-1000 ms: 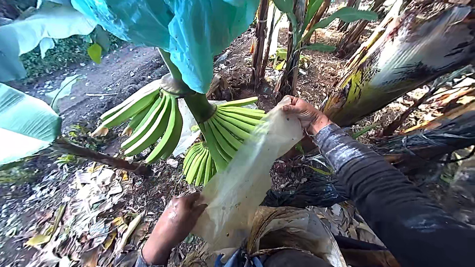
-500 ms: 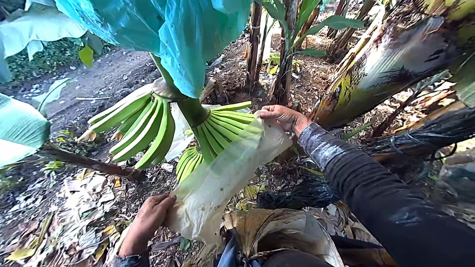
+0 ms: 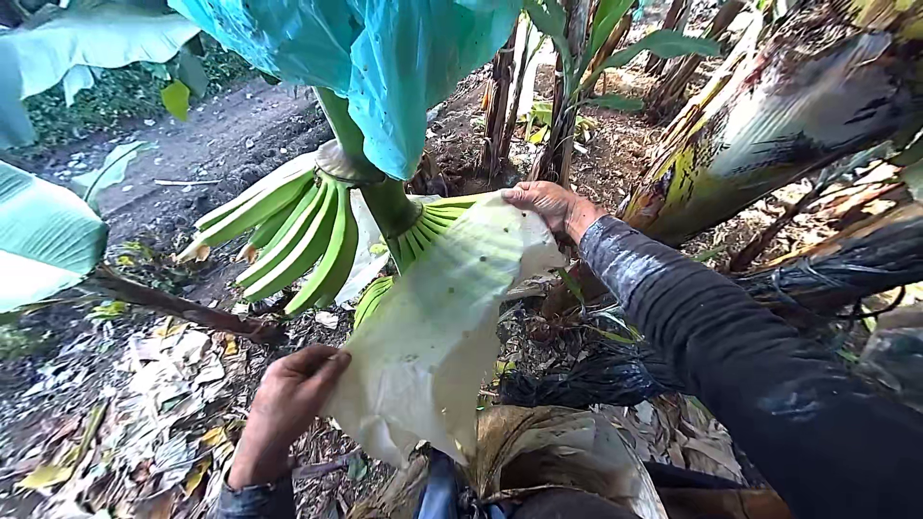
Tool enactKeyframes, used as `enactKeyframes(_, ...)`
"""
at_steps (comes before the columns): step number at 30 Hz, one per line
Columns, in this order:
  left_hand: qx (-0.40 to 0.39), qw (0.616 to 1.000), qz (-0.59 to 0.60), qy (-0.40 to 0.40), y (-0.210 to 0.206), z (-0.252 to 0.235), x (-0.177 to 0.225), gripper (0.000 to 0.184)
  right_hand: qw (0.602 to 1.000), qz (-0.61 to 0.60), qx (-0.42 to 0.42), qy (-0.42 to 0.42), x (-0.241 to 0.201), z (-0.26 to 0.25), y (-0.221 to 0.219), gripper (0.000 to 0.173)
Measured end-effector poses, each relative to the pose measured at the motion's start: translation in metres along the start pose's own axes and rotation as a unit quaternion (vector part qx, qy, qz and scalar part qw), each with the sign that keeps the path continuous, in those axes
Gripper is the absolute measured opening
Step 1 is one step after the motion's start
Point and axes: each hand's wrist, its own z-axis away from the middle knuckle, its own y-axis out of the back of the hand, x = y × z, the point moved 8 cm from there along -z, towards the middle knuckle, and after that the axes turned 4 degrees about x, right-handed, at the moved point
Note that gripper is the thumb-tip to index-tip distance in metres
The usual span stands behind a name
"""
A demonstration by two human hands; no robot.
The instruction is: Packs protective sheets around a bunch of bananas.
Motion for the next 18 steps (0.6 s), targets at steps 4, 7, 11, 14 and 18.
enactKeyframes(4, 0.003, 0.992, 0.122, 0.037, 0.0, -0.013, -0.024, 0.017, 1.0, -0.014, -0.011, 0.0, 0.001, 0.008, -0.005, 0.02)
enactKeyframes(7, -0.014, 0.991, 0.135, 0.014, -0.014, -0.017, 0.007, 0.014, 0.998, -0.054, 0.043, -0.003, 0.001, -0.001, 0.005, 0.027)
enactKeyframes(11, -0.025, 0.996, 0.077, 0.03, -0.02, -0.028, 0.017, 0.017, 0.997, -0.049, 0.059, -0.023, -0.001, -0.028, 0.004, 0.032)
enactKeyframes(14, -0.043, 0.993, 0.098, 0.047, -0.011, -0.024, -0.011, 0.016, 0.998, 0.056, 0.001, 0.0, -0.018, -0.035, -0.019, 0.024)
enactKeyframes(18, -0.027, 0.988, 0.149, 0.011, 0.008, 0.003, -0.008, 0.016, 0.989, 0.075, -0.131, 0.005, -0.028, -0.028, -0.044, 0.009)
